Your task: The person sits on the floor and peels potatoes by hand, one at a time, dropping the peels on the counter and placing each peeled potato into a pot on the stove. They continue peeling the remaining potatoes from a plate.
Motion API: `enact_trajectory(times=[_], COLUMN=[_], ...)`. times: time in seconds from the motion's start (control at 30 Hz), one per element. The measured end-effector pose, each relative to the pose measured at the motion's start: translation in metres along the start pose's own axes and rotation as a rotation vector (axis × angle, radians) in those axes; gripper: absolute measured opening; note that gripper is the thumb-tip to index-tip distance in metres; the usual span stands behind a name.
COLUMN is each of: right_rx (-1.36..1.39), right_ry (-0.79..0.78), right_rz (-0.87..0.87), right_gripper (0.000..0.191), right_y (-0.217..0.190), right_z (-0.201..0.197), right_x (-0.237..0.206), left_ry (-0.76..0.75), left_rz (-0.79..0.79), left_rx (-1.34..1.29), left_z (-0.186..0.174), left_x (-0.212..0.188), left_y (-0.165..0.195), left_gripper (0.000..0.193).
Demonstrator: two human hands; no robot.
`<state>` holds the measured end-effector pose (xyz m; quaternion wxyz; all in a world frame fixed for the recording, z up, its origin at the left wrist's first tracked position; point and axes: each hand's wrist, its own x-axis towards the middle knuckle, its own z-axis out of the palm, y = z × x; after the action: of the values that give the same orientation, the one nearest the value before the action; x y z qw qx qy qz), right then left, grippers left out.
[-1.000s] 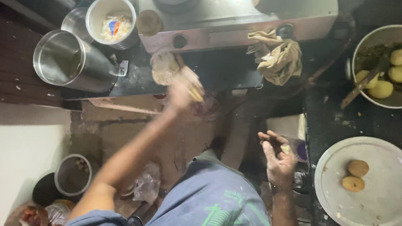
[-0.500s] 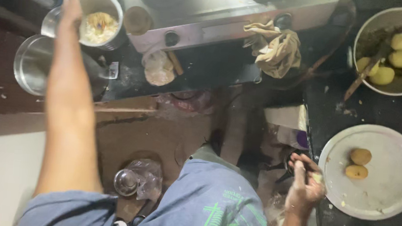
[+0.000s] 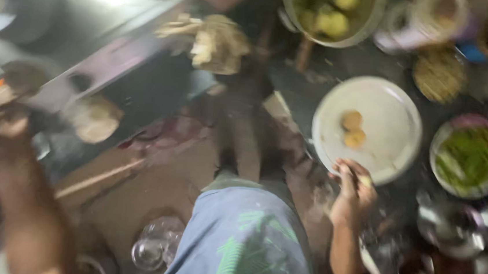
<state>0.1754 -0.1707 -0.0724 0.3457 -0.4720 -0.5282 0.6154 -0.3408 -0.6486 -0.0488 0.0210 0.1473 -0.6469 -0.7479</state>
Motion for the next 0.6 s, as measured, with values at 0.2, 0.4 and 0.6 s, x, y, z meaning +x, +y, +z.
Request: enact_trajectory(times=[0.2, 0.4, 0.6], right_rx=[0.056, 0.006, -0.011], right_ry=[-0.117, -0.173, -0.132], right_rz=[-0.026, -0.135, -0.187], right_gripper=[0.017, 0.013, 0.011], right_y=[0.011, 0.029, 0.029], right_z=[0.003, 0.016, 0.039], right_x=[0.005, 0.005, -0.016], left_ry=[0.104, 0.141, 0.186], left_rz=[0.236, 0.574, 0.243], left_rx=[-0.357, 0.0, 1.011], left_z=[-0.026, -0.047, -0.048], left_x=[0.006, 0.029, 0.044], left_y=[0.072, 0.134, 0.128], left_gripper=[0.04, 0.037, 0.032])
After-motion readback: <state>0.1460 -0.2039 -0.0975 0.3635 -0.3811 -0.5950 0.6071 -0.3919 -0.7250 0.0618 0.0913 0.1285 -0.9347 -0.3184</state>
